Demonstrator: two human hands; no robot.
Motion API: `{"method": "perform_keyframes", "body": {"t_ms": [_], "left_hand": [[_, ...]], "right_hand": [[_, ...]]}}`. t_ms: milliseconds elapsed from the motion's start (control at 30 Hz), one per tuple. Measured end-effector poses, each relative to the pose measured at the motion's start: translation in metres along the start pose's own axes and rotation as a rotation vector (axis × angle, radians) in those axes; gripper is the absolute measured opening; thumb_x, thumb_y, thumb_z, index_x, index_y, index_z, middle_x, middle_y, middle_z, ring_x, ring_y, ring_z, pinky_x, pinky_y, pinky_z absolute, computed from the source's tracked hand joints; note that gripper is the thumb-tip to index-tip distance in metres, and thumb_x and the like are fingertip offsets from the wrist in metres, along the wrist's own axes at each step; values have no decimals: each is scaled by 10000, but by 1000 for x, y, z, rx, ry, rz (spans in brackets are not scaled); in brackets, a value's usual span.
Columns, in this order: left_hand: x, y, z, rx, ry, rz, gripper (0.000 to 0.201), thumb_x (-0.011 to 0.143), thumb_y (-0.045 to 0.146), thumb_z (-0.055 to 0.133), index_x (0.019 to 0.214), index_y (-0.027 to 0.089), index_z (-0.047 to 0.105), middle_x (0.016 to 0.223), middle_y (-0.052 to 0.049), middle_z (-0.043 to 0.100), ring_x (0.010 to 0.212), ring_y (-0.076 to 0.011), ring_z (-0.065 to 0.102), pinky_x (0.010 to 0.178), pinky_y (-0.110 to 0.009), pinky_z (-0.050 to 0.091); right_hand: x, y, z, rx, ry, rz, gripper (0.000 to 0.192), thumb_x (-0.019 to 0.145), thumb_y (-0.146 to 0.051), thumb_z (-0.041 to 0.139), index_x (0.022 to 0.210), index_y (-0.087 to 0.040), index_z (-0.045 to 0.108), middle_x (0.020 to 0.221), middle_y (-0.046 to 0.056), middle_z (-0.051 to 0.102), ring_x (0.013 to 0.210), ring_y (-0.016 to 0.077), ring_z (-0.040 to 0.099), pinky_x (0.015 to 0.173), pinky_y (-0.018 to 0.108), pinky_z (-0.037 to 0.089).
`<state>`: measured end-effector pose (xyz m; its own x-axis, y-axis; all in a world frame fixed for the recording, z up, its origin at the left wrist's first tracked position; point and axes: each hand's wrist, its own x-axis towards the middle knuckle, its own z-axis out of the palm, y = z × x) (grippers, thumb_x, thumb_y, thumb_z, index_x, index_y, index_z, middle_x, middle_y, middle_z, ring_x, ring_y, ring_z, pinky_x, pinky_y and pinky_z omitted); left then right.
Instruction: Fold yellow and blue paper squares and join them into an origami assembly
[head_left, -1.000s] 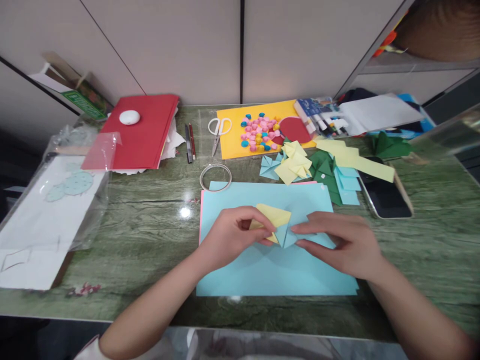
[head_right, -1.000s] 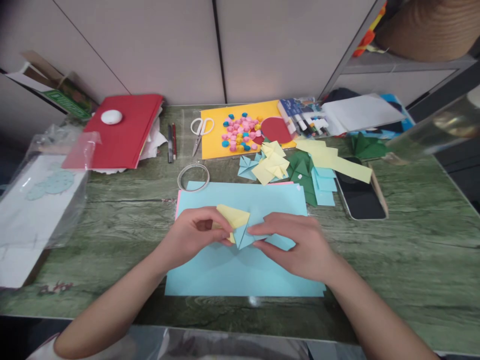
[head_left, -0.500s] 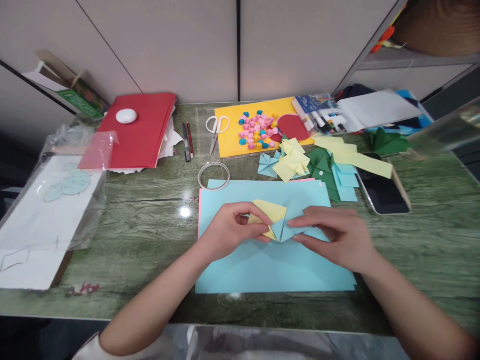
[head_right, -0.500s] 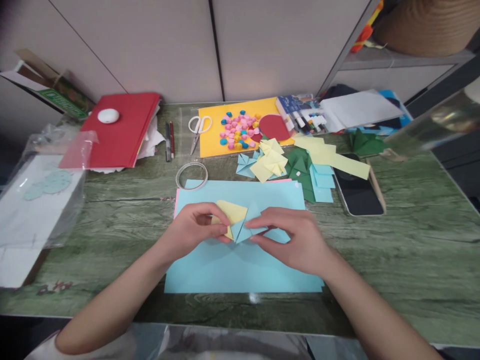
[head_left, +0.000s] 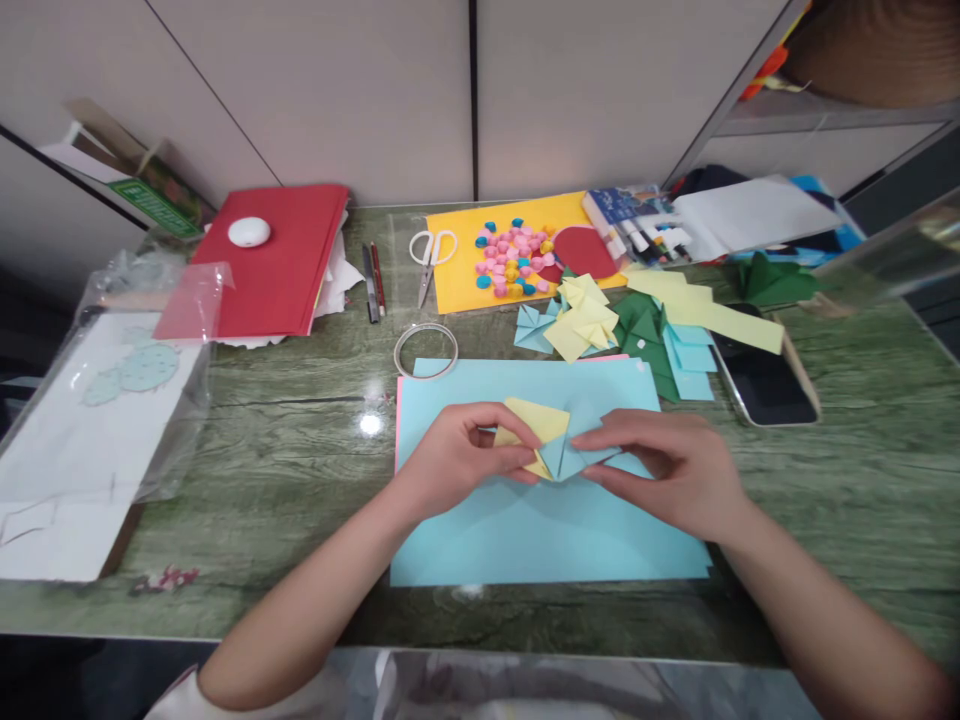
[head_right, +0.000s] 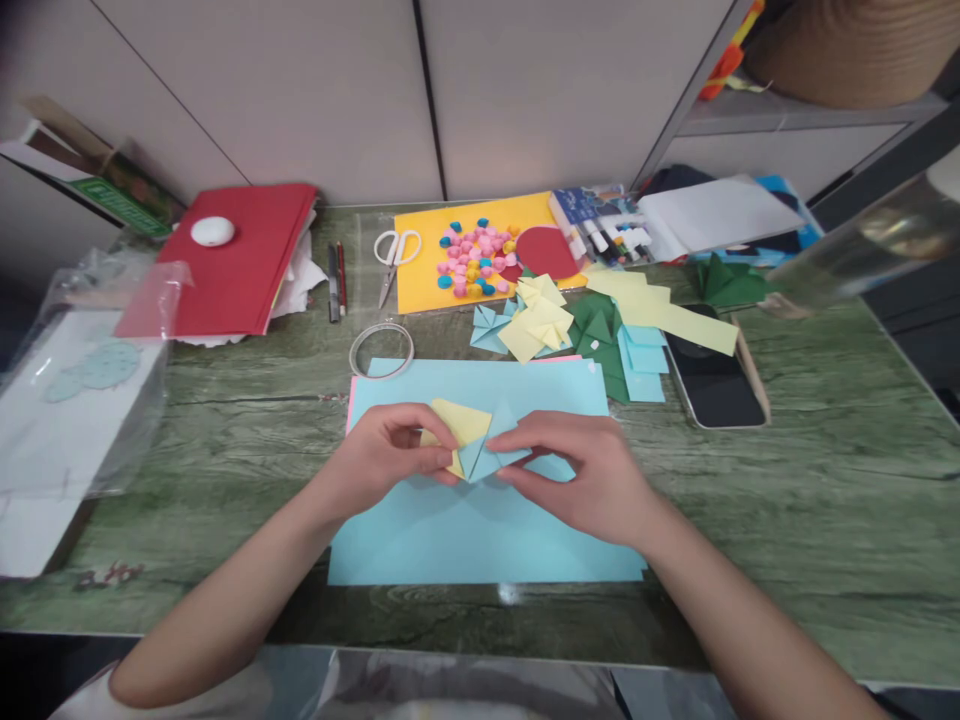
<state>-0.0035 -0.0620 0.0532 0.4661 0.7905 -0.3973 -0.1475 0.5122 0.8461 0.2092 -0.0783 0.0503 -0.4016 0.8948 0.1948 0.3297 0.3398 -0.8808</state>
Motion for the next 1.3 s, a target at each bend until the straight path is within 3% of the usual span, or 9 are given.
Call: {"method": "perform_keyframes", "body": {"t_ms": [600, 767, 1000, 1300], "left_hand": [[-3, 1, -6, 41, -160, 102, 39, 741, 145, 608, 741, 141, 647, 756, -5, 575, 702, -115, 603, 707, -295, 551], [-4, 1, -2, 71, -111, 62, 80, 718, 210, 649, 710, 136, 618, 698, -3, 594, 652, -121, 611, 649, -275, 527], [-3, -4, 2, 279, 23, 62, 189, 638, 244, 717, 632, 147, 555, 592, 0, 605, 551, -104, 558, 523, -220, 421], [-3, -4, 5, 200, 27, 24, 222, 614, 229, 722, 632, 146, 517, 594, 16, 563, 560, -120, 582, 538, -242, 431]], "right_hand": [[-1, -1, 0, 2, -35, -26, 269, 710, -106, 643, 933, -255, 662, 799, -7, 684, 663, 105, 625, 601, 202, 537], [-2, 2, 0, -20, -46, -39, 270, 708, -96, 646, 930, -250, 654, 798, -8, 684, 672, 101, 624, 610, 194, 528], [-1, -2, 1, -58, -57, -47, 215, 726, -129, 634, 910, -236, 661, 778, -3, 687, 648, 102, 627, 587, 192, 525], [0, -1, 3, -56, -57, -39, 206, 727, -137, 632, 905, -235, 664, 771, 6, 686, 643, 113, 627, 569, 205, 528]]}}
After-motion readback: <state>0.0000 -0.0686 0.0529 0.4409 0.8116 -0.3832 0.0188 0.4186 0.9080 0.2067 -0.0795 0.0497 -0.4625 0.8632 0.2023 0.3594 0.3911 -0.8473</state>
